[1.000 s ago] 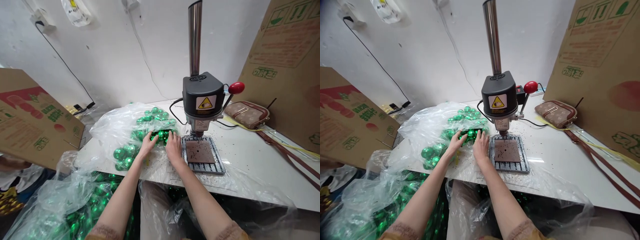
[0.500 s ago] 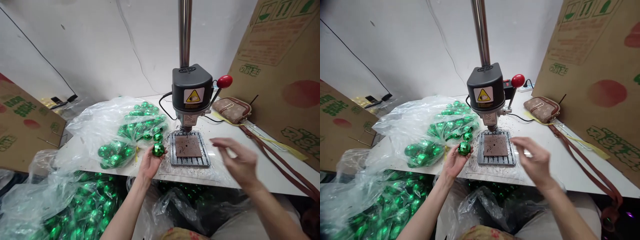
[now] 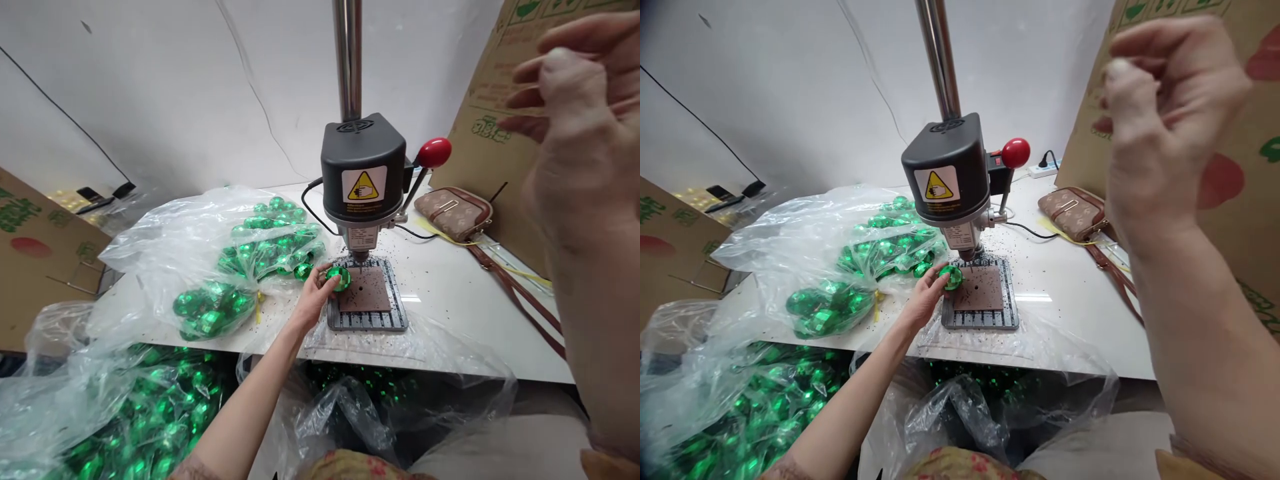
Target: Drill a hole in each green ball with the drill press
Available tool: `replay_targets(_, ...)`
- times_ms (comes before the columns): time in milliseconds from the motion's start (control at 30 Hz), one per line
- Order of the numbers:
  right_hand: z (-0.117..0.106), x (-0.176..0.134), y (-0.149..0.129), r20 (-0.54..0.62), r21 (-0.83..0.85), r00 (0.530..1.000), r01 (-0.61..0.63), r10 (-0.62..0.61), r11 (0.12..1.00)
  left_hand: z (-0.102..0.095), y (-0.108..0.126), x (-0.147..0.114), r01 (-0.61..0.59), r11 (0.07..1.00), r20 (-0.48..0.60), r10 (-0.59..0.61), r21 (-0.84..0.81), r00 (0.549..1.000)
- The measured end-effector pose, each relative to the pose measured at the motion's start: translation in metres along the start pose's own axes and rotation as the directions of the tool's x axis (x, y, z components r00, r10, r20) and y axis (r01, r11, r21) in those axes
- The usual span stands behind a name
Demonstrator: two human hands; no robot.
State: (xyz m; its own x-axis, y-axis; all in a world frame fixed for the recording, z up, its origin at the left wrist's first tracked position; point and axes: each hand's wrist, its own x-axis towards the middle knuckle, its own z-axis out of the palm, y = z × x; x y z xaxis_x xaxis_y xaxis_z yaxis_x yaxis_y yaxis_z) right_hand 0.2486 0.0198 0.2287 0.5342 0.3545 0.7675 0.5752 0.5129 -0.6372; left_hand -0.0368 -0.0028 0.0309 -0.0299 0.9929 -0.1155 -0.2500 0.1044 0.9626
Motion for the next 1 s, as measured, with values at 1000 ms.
replay_targets(1000,0.063,0.002,-0.034,0.537,0.488,0.829,-0.457,0.157,0.744,0.023,-0.036,0.009,-0.418,0.739,0.254,0.333,0.528,0.908)
